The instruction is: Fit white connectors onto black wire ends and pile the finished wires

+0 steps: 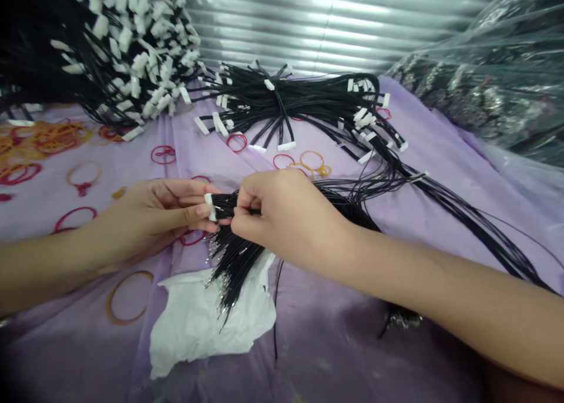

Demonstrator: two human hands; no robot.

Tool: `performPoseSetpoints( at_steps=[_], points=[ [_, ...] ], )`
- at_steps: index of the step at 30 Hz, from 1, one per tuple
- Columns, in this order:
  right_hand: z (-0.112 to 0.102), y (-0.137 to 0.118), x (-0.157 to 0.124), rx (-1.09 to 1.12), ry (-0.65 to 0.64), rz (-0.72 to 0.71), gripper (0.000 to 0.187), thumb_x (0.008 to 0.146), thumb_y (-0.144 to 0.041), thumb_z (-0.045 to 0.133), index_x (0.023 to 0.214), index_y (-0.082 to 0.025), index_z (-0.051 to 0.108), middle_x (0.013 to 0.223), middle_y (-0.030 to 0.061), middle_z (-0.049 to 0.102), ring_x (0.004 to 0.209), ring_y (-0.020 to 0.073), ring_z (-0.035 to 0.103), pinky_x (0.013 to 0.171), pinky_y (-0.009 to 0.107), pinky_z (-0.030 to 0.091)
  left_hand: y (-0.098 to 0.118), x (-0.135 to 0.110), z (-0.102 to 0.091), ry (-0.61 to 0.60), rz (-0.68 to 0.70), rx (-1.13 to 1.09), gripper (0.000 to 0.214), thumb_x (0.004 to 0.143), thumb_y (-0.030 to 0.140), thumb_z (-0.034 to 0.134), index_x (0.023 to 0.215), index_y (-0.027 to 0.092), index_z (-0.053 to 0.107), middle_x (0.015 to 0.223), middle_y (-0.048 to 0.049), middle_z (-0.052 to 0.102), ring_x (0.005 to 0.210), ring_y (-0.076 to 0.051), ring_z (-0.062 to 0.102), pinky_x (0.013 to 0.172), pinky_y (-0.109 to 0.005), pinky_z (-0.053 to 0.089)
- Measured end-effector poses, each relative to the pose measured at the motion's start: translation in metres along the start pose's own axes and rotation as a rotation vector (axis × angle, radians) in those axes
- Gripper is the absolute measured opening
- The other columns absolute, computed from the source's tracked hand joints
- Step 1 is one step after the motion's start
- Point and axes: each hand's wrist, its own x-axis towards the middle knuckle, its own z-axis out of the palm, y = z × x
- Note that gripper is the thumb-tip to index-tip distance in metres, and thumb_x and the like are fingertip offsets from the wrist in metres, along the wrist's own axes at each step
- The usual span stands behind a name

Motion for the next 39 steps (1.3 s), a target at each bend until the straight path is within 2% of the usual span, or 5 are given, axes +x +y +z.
performPoseSetpoints(
  at_steps=[9, 19, 29, 39],
  points=[
    [-0.0007, -0.0005, 0.0022, 0.025, -0.020, 0.033, 0.010, 0.067, -0.015, 0.057, 0.058, -0.018, 0.060, 0.046, -0.0072, 0.049, 0.040, 0.0037, 0.038, 0.041, 0.020, 0.028, 0.0018, -0.0001, 0.0012, 0.000, 0.005, 0.010, 0.013, 0.079, 0.009, 0.067, 0.091, 0.015, 0.070, 0.083, -0.0019, 0.074, 0.068, -0.007, 0.068, 0.062, -0.009, 0.053],
    [0.0027, 0.0007, 0.0015, 0.001, 0.024, 0.008, 0.012, 0.069, -0.019, 0.055, 0.058, -0.019, 0.060, 0.047, -0.0067, 0.052, 0.041, 0.0043, 0.040, 0.043, 0.021, 0.029, -0.0036, 0.0005, -0.0009, 0.021, 0.027, 0.059, 0.016, 0.076, 0.014, 0.069, 0.092, 0.018, 0.071, 0.085, -0.0010, 0.072, 0.074, -0.012, 0.069, 0.073, -0.019, 0.057],
    [0.0014, -0.0012, 0.0018, -0.027, -0.012, 0.006, 0.013, 0.068, -0.020, 0.056, 0.056, -0.018, 0.060, 0.046, -0.0066, 0.051, 0.041, 0.0035, 0.040, 0.041, 0.021, 0.028, -0.0025, -0.0008, 0.0010, 0.008, 0.038, 0.047, 0.015, 0.077, 0.010, 0.068, 0.090, 0.017, 0.071, 0.085, 0.0000, 0.072, 0.072, -0.010, 0.069, 0.073, -0.018, 0.058],
    [0.0030, -0.0008, 0.0022, 0.004, 0.018, 0.025, 0.012, 0.069, -0.019, 0.056, 0.059, -0.017, 0.062, 0.049, -0.0061, 0.054, 0.043, 0.0043, 0.042, 0.046, 0.022, 0.030, -0.0033, 0.0005, 0.0002, 0.008, 0.046, 0.041, 0.015, 0.077, 0.012, 0.070, 0.091, 0.017, 0.070, 0.085, -0.0011, 0.073, 0.074, -0.011, 0.070, 0.072, -0.017, 0.058]
  ],
)
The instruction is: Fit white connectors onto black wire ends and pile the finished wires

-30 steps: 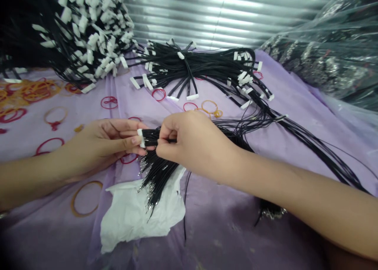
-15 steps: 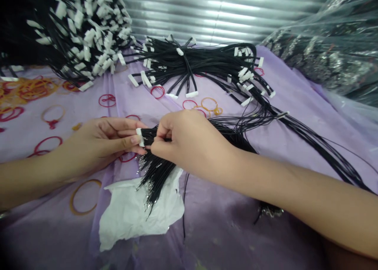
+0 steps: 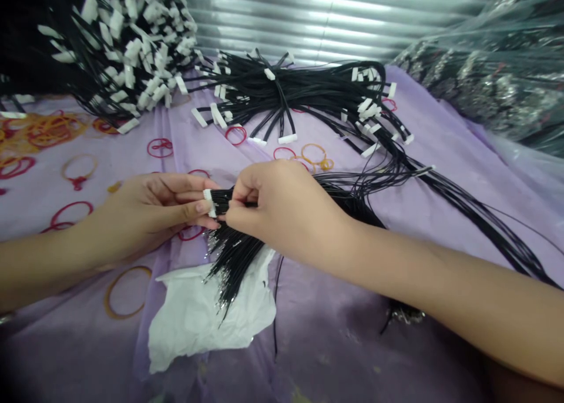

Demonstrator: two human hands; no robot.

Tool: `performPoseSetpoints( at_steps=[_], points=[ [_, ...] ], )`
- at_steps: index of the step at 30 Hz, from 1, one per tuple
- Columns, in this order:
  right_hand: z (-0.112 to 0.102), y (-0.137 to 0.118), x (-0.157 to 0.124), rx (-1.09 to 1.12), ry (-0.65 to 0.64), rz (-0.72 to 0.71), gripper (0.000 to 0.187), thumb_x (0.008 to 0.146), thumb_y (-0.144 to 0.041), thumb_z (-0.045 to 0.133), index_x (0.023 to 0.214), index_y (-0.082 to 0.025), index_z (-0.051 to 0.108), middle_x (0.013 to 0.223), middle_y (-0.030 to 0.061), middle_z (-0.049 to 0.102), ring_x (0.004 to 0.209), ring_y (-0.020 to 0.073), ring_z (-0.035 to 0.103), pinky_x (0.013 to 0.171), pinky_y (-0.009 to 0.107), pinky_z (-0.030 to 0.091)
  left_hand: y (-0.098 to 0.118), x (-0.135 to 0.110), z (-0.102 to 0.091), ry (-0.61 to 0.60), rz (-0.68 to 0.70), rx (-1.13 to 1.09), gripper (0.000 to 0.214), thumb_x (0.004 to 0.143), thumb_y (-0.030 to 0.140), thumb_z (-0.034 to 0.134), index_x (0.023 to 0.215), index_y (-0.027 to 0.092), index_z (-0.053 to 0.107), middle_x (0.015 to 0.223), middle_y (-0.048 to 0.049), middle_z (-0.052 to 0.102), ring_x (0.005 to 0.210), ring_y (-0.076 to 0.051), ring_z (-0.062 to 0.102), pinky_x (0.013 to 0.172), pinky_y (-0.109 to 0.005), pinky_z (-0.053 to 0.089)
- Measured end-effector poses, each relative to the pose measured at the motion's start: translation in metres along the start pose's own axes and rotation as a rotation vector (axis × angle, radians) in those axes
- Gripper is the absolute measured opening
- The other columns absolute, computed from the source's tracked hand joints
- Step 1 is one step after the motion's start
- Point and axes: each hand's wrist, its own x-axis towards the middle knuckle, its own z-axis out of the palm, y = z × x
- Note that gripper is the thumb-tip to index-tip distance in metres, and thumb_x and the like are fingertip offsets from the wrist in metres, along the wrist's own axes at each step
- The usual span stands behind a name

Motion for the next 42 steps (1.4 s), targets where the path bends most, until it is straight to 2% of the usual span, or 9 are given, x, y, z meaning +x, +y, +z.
performPoseSetpoints(
  at_steps=[7, 12, 18, 26, 32, 35, 38, 39, 42],
  points=[
    [0.005, 0.000, -0.001, -0.035, -0.008, -0.018, 0.013, 0.070, -0.017, 0.055, 0.059, -0.017, 0.061, 0.051, -0.0057, 0.056, 0.046, 0.0047, 0.044, 0.046, 0.021, 0.031, -0.001, 0.000, -0.001, -0.033, 0.002, 0.044, 0.015, 0.079, 0.013, 0.068, 0.093, 0.017, 0.070, 0.092, -0.0022, 0.073, 0.083, -0.014, 0.070, 0.077, -0.020, 0.058],
    [0.006, 0.001, -0.001, 0.002, -0.018, 0.014, 0.015, 0.074, -0.021, 0.054, 0.060, -0.017, 0.059, 0.050, -0.0058, 0.052, 0.045, 0.0050, 0.041, 0.044, 0.021, 0.029, -0.001, 0.000, -0.001, -0.007, -0.018, 0.025, 0.016, 0.077, 0.012, 0.070, 0.092, 0.016, 0.070, 0.086, -0.0021, 0.073, 0.077, -0.014, 0.071, 0.075, -0.020, 0.058],
    [0.010, 0.001, -0.001, -0.006, -0.008, -0.007, 0.015, 0.077, -0.020, 0.055, 0.065, -0.016, 0.063, 0.055, -0.0054, 0.056, 0.049, 0.0048, 0.044, 0.051, 0.021, 0.031, -0.002, 0.001, -0.001, 0.001, -0.024, -0.015, 0.015, 0.074, 0.011, 0.071, 0.089, 0.015, 0.071, 0.083, -0.0021, 0.074, 0.074, -0.014, 0.071, 0.074, -0.020, 0.059],
    [0.015, 0.004, 0.000, -0.032, 0.027, -0.033, 0.015, 0.079, -0.017, 0.056, 0.066, -0.014, 0.063, 0.055, -0.0056, 0.054, 0.048, 0.0038, 0.040, 0.054, 0.021, 0.030, -0.006, 0.002, -0.003, -0.021, 0.007, -0.022, 0.014, 0.076, 0.011, 0.071, 0.089, 0.015, 0.072, 0.083, -0.0019, 0.074, 0.074, -0.014, 0.071, 0.075, -0.022, 0.059],
    [0.009, 0.006, -0.001, -0.009, -0.034, -0.060, 0.014, 0.082, -0.021, 0.055, 0.073, -0.016, 0.064, 0.060, -0.0056, 0.059, 0.052, 0.0047, 0.047, 0.053, 0.019, 0.033, -0.002, 0.001, -0.001, -0.020, -0.024, -0.017, 0.016, 0.077, 0.014, 0.071, 0.092, 0.014, 0.070, 0.087, -0.0035, 0.073, 0.077, -0.012, 0.070, 0.075, -0.019, 0.057],
    [0.007, 0.008, -0.005, -0.105, -0.003, -0.166, 0.008, 0.080, -0.021, 0.060, 0.083, -0.015, 0.065, 0.068, -0.0038, 0.062, 0.059, 0.0069, 0.053, 0.055, 0.019, 0.037, 0.001, 0.001, -0.002, -0.017, -0.054, -0.013, 0.018, 0.078, 0.017, 0.070, 0.096, 0.014, 0.069, 0.091, -0.0046, 0.072, 0.078, -0.011, 0.069, 0.076, -0.018, 0.056],
    [0.006, 0.010, -0.009, -0.322, 0.060, -0.384, 0.028, 0.081, -0.018, 0.060, 0.108, -0.011, 0.059, 0.087, 0.0031, 0.065, 0.074, 0.0125, 0.058, 0.062, 0.022, 0.042, 0.002, 0.002, -0.003, -0.026, -0.050, -0.063, 0.017, 0.078, 0.018, 0.071, 0.094, 0.015, 0.069, 0.091, -0.0043, 0.072, 0.078, -0.011, 0.068, 0.075, -0.018, 0.056],
    [0.004, 0.010, -0.011, -0.401, 0.066, -0.463, 0.028, 0.083, -0.017, 0.057, 0.111, -0.011, 0.058, 0.091, 0.0050, 0.064, 0.077, 0.0141, 0.058, 0.063, 0.024, 0.043, 0.003, 0.002, -0.003, -0.025, -0.050, -0.084, 0.016, 0.077, 0.017, 0.071, 0.093, 0.015, 0.069, 0.089, -0.0038, 0.072, 0.078, -0.011, 0.068, 0.075, -0.018, 0.056],
    [0.000, 0.006, -0.015, -0.584, 0.127, -0.593, 0.018, 0.091, -0.016, 0.046, 0.096, -0.012, 0.063, 0.094, 0.0076, 0.063, 0.076, 0.0157, 0.057, 0.064, 0.027, 0.044, 0.004, 0.002, -0.002, -0.030, -0.054, -0.134, 0.013, 0.078, 0.012, 0.068, 0.091, 0.014, 0.069, 0.084, -0.0022, 0.071, 0.072, -0.008, 0.067, 0.072, -0.016, 0.055]
  ],
)
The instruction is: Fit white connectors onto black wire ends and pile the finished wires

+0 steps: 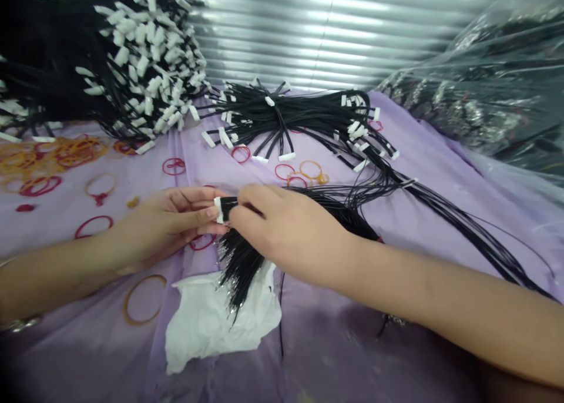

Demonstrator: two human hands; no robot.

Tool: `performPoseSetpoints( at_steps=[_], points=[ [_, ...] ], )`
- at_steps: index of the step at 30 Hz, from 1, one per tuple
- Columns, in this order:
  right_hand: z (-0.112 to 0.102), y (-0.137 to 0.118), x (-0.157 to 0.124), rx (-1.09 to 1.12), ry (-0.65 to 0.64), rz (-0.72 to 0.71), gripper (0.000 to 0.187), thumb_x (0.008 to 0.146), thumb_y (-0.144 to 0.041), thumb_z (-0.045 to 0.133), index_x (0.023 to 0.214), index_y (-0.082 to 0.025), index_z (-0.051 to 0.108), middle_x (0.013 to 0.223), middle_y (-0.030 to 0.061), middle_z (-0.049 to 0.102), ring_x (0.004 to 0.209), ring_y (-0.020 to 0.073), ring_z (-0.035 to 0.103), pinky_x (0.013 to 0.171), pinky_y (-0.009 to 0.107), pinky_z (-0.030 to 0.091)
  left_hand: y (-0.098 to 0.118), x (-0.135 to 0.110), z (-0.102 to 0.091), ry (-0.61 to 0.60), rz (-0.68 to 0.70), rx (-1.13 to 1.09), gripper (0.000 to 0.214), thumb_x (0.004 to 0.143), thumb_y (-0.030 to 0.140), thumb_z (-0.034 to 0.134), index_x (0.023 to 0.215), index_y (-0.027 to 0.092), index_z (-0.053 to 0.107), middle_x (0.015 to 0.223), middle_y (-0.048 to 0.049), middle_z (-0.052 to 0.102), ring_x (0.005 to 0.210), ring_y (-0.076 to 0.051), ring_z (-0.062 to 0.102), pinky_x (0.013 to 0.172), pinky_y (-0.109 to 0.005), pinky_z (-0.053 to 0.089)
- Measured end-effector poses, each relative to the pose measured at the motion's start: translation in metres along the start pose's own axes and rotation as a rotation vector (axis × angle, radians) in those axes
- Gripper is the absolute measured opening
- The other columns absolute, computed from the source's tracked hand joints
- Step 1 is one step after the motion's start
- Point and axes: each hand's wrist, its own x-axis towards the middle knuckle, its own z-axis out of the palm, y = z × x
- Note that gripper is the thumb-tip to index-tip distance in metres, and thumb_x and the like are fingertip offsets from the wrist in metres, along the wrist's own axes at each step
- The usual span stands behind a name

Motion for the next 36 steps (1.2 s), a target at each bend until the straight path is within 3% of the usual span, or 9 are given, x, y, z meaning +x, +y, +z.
performPoseSetpoints(
  at_steps=[4, 9, 17, 24, 28, 36],
  points=[
    [-0.006, -0.008, 0.000, -0.092, 0.123, 0.008, 0.019, 0.090, -0.015, 0.047, 0.086, -0.011, 0.065, 0.088, 0.0091, 0.064, 0.077, 0.0184, 0.057, 0.068, 0.031, 0.045, -0.001, 0.000, 0.000, -0.019, 0.001, 0.016, 0.012, 0.079, 0.013, 0.066, 0.092, 0.013, 0.069, 0.083, -0.0030, 0.071, 0.076, -0.010, 0.068, 0.077, -0.018, 0.054],
    [0.006, -0.013, 0.004, -0.086, 0.021, 0.065, 0.012, 0.083, -0.013, 0.055, 0.076, -0.009, 0.064, 0.067, 0.0051, 0.060, 0.061, 0.0176, 0.055, 0.058, 0.031, 0.042, -0.004, 0.001, -0.003, -0.053, 0.035, 0.024, 0.017, 0.077, 0.015, 0.070, 0.094, 0.014, 0.069, 0.086, -0.0028, 0.072, 0.079, -0.012, 0.069, 0.078, -0.020, 0.056],
    [0.011, -0.008, 0.008, 0.093, -0.041, 0.222, 0.016, 0.086, -0.017, 0.053, 0.076, -0.009, 0.062, 0.070, 0.0045, 0.062, 0.064, 0.0148, 0.055, 0.059, 0.027, 0.040, -0.005, 0.002, -0.005, -0.052, 0.015, 0.087, 0.016, 0.081, 0.013, 0.065, 0.097, 0.014, 0.067, 0.093, -0.0046, 0.072, 0.082, -0.013, 0.069, 0.078, -0.021, 0.056],
    [0.011, -0.005, 0.009, 0.191, -0.083, 0.211, 0.013, 0.086, -0.016, 0.054, 0.078, -0.011, 0.062, 0.074, 0.0028, 0.063, 0.064, 0.0116, 0.054, 0.059, 0.024, 0.038, -0.003, 0.000, -0.001, -0.025, 0.009, 0.124, 0.016, 0.079, 0.013, 0.067, 0.095, 0.014, 0.067, 0.089, -0.0039, 0.072, 0.081, -0.014, 0.070, 0.077, -0.023, 0.057],
    [0.011, -0.005, 0.010, 0.141, -0.074, 0.247, 0.015, 0.088, -0.018, 0.051, 0.078, -0.011, 0.061, 0.073, 0.0037, 0.063, 0.064, 0.0119, 0.053, 0.059, 0.024, 0.037, -0.002, 0.000, 0.002, -0.013, -0.004, 0.119, 0.014, 0.078, 0.010, 0.066, 0.092, 0.013, 0.068, 0.085, -0.0041, 0.073, 0.081, -0.016, 0.070, 0.077, -0.025, 0.058],
    [0.011, -0.007, 0.011, 0.106, -0.150, 0.180, 0.016, 0.087, -0.019, 0.052, 0.077, -0.011, 0.061, 0.073, 0.0047, 0.063, 0.064, 0.0143, 0.055, 0.059, 0.026, 0.037, -0.002, 0.000, 0.000, -0.027, -0.016, 0.109, 0.018, 0.079, 0.011, 0.066, 0.096, 0.014, 0.070, 0.085, -0.0041, 0.073, 0.079, -0.015, 0.070, 0.077, -0.025, 0.057]
  ],
)
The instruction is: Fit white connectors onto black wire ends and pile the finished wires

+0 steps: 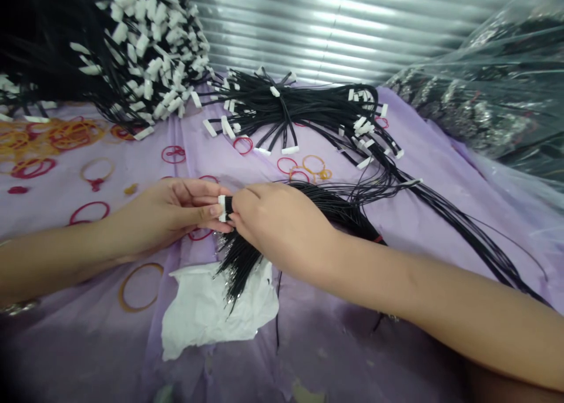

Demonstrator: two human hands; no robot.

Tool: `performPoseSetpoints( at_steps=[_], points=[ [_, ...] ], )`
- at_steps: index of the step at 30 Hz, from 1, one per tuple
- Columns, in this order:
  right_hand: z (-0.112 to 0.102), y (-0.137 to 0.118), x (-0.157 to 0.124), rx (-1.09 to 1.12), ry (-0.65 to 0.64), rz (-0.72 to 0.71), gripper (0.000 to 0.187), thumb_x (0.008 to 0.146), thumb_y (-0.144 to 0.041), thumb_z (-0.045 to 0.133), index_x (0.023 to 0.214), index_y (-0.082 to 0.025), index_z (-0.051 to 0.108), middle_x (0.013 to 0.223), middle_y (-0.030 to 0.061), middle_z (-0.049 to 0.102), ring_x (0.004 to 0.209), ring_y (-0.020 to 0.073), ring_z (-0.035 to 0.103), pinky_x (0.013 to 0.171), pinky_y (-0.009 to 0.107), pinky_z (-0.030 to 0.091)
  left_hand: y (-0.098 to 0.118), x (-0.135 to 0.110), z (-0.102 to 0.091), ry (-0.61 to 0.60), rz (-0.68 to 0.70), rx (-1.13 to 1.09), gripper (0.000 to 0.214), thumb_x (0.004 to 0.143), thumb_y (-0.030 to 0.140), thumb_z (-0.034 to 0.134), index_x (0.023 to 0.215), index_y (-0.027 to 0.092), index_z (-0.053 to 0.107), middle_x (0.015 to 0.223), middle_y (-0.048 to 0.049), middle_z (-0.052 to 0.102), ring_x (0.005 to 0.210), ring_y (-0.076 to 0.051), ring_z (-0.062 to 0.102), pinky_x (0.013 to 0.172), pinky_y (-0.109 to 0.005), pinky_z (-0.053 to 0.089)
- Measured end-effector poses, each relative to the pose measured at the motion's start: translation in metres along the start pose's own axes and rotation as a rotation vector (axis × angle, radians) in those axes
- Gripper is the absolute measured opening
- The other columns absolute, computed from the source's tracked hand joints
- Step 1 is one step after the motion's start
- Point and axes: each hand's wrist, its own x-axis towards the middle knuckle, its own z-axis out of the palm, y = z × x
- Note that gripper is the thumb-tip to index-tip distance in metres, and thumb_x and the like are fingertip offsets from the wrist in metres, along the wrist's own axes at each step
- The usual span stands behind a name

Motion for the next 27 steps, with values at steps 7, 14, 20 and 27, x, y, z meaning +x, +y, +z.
performPoseSetpoints(
  at_steps=[7, 14, 20, 27],
  points=[
    [-0.015, 0.005, -0.001, 0.038, 0.064, -0.063, 0.018, 0.091, -0.021, 0.048, 0.087, -0.010, 0.062, 0.083, 0.0086, 0.062, 0.076, 0.0173, 0.056, 0.066, 0.030, 0.042, 0.002, -0.001, 0.003, -0.020, 0.007, -0.046, 0.013, 0.080, 0.009, 0.065, 0.092, 0.013, 0.070, 0.082, -0.0036, 0.073, 0.078, -0.013, 0.070, 0.074, -0.021, 0.057],
    [-0.062, 0.021, -0.019, 0.082, -0.120, -0.269, 0.021, 0.093, -0.025, 0.045, 0.108, -0.022, 0.061, 0.103, 0.0056, 0.059, 0.091, 0.0166, 0.056, 0.079, 0.029, 0.045, 0.008, -0.001, 0.004, 0.056, -0.041, -0.158, 0.016, 0.080, 0.004, 0.060, 0.093, 0.009, 0.069, 0.091, -0.0090, 0.072, 0.080, -0.015, 0.070, 0.073, -0.019, 0.057],
    [-0.040, 0.023, -0.006, 0.045, -0.175, -0.373, 0.024, 0.095, -0.020, 0.042, 0.083, -0.016, 0.062, 0.087, 0.0052, 0.060, 0.085, 0.0162, 0.052, 0.079, 0.031, 0.041, 0.005, -0.001, 0.002, 0.028, -0.024, -0.158, 0.013, 0.079, 0.007, 0.063, 0.090, 0.011, 0.070, 0.087, -0.0070, 0.072, 0.078, -0.013, 0.069, 0.073, -0.018, 0.056],
    [-0.038, 0.015, -0.013, 0.046, -0.169, -0.197, 0.012, 0.090, -0.023, 0.051, 0.088, -0.015, 0.059, 0.090, 0.0064, 0.058, 0.083, 0.0177, 0.052, 0.075, 0.031, 0.040, 0.006, -0.001, 0.002, 0.008, -0.021, -0.121, 0.014, 0.079, 0.008, 0.064, 0.092, 0.012, 0.070, 0.089, -0.0067, 0.072, 0.080, -0.013, 0.069, 0.073, -0.018, 0.056]
  ],
)
